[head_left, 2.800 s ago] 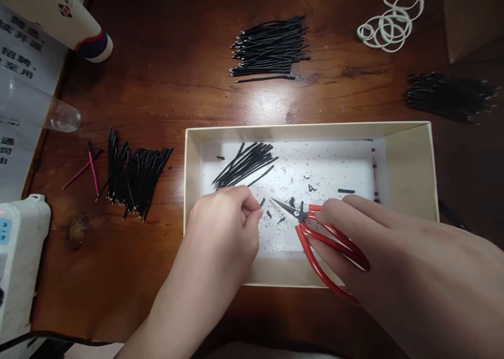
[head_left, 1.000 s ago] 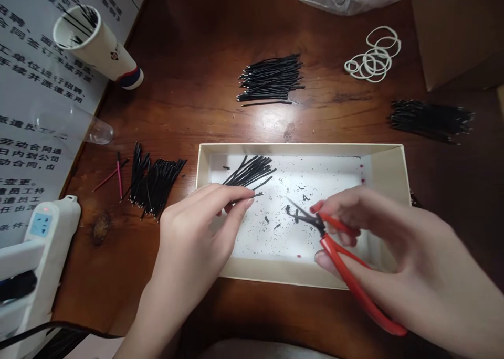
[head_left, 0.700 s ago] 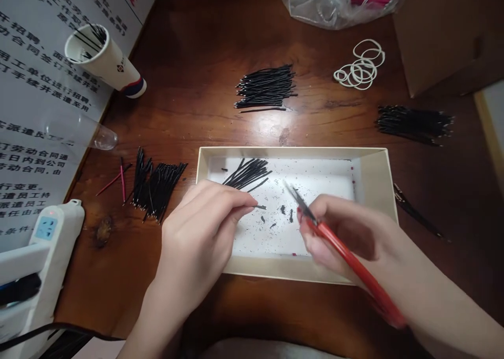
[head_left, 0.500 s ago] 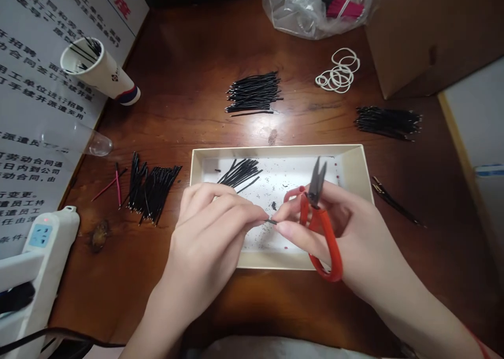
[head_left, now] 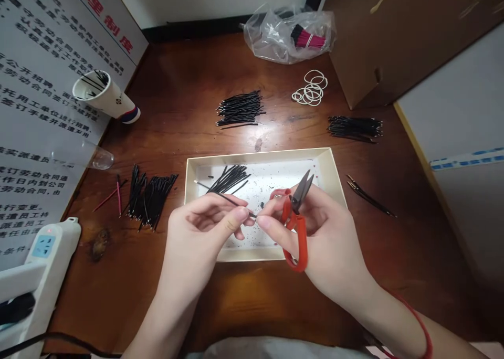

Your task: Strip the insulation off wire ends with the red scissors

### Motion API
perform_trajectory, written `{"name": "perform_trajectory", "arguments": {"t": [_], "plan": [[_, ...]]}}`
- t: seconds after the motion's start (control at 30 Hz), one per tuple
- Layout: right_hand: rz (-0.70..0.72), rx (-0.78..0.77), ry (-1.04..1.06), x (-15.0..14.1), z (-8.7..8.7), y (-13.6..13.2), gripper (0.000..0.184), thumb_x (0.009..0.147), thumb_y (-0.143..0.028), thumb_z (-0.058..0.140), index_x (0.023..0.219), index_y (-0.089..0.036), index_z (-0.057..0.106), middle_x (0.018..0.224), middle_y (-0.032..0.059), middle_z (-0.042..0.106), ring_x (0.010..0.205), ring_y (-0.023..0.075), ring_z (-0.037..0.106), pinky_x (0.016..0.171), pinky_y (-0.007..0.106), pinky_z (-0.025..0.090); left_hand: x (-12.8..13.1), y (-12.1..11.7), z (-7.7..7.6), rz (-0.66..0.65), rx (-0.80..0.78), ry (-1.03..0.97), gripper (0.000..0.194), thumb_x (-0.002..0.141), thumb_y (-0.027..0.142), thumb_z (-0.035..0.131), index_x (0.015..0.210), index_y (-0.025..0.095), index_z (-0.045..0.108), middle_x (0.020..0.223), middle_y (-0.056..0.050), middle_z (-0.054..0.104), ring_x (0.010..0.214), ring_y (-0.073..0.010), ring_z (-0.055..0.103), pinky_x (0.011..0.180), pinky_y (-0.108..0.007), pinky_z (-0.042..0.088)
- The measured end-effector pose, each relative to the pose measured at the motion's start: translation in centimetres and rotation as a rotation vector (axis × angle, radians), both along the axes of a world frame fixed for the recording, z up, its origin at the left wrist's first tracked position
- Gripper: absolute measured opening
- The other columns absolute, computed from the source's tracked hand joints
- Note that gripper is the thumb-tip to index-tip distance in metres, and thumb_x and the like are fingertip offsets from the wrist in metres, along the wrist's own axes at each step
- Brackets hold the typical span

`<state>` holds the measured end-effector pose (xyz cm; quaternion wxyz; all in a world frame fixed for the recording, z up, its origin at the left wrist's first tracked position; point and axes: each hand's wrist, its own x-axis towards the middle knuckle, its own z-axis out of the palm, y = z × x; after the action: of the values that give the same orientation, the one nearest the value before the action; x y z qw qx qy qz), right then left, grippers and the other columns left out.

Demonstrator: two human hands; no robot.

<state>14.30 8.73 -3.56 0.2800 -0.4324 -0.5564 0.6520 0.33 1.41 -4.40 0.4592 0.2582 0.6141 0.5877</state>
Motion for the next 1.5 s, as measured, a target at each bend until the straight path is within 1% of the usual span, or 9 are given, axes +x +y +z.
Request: {"name": "perform_trajectory", "arguments": {"t": [0.1,0.2,0.3,0.43,0.67,0.9,1.3,1.43,1.5], "plan": [[0.045,0.018,-0.009,0.5,0.1,-0.1,0.027,0.075,-0.024,0.079,0.075,-0.023,0.052,0.072,-0.0038,0.060,0.070,0.0115,0.058,0.066,0.022,0.050,-0.4,0.2,0.0,0.021,0.018,-0.082,0.006,0.076,0.021,0.082,0.073,0.022,0.077,0.070,0.003,0.074,0.055,-0.0067,0.067,0.056,-0.013,0.056],[0.217,0.057,-0.040,1.9,0.4,0.4,0.028,0.079,-0.039,0.076,0.086,-0.024,0.052,0.080,-0.0021,0.052,0.075,0.0135,0.051,0.069,0.025,0.048,-0.9,0.4,0.0,0.138,0.052,-0.043,0.006,0.076,0.020,0.082,0.074,0.020,0.077,0.068,0.002,0.075,0.059,-0.0079,0.070,0.059,-0.013,0.057],[0.438,-0.051,-0.077,2.9,0.7,0.9,0.028,0.084,-0.046,0.069,0.086,-0.024,0.052,0.081,-0.0007,0.051,0.074,0.0142,0.048,0.067,0.025,0.045,-1.5,0.5,0.0,0.237,0.080,0.018,0.005,0.076,0.019,0.082,0.076,0.020,0.077,0.066,0.002,0.074,0.057,-0.0077,0.070,0.058,-0.012,0.058],[0.557,-0.184,-0.144,2.7,0.6,0.6,0.031,0.084,-0.042,0.069,0.075,-0.022,0.047,0.068,-0.0046,0.044,0.062,0.0111,0.038,0.056,0.023,0.035,-1.8,0.7,0.0,0.252,0.061,-0.012,0.006,0.074,0.020,0.083,0.077,0.019,0.078,0.063,0.002,0.075,0.055,-0.0074,0.070,0.057,-0.011,0.057],[0.536,-0.267,-0.167,1.9,-0.3,0.5,0.040,0.080,-0.043,0.074,0.068,-0.021,0.043,0.063,-0.0069,0.038,0.059,0.0094,0.031,0.053,0.024,0.027,-1.7,0.5,0.3,0.238,0.015,-0.041,0.004,0.076,0.018,0.082,0.079,0.021,0.079,0.064,0.002,0.076,0.055,-0.0057,0.070,0.057,-0.007,0.056],[0.511,-0.360,-0.120,1.6,-0.3,0.6,0.045,0.074,-0.048,0.079,0.065,-0.021,0.043,0.059,-0.0077,0.037,0.053,0.0078,0.029,0.047,0.023,0.023,-1.8,0.4,0.4,0.230,0.013,-0.050,0.004,0.076,0.019,0.082,0.078,0.021,0.080,0.066,0.003,0.076,0.055,-0.0055,0.070,0.058,-0.008,0.056],[0.536,-0.338,-0.129,1.4,-0.1,0.8,0.044,0.076,-0.046,0.079,0.066,-0.021,0.044,0.061,-0.0066,0.039,0.053,0.0078,0.031,0.047,0.022,0.027,-1.6,0.2,0.5,0.220,0.010,0.044,0.004,0.077,0.020,0.082,0.080,0.022,0.080,0.065,0.003,0.076,0.056,-0.0079,0.071,0.058,-0.012,0.058],[0.527,-0.341,-0.128,1.5,0.0,0.7,0.044,0.074,-0.049,0.079,0.066,-0.021,0.046,0.061,-0.0057,0.040,0.053,0.0081,0.033,0.044,0.022,0.029,-1.6,0.2,0.6,0.180,-0.021,0.044,0.006,0.073,0.020,0.084,0.078,0.020,0.079,0.062,0.001,0.075,0.053,-0.0104,0.071,0.055,-0.015,0.059],[0.520,-0.357,-0.123,1.5,0.0,0.7,0.044,0.073,-0.050,0.080,0.067,-0.021,0.047,0.061,-0.0053,0.041,0.051,0.0080,0.033,0.041,0.021,0.028,-1.9,0.3,0.5,0.216,-0.011,0.062,0.007,0.073,0.020,0.084,0.078,0.019,0.079,0.063,0.001,0.075,0.054,-0.0109,0.071,0.056,-0.015,0.059]]}}
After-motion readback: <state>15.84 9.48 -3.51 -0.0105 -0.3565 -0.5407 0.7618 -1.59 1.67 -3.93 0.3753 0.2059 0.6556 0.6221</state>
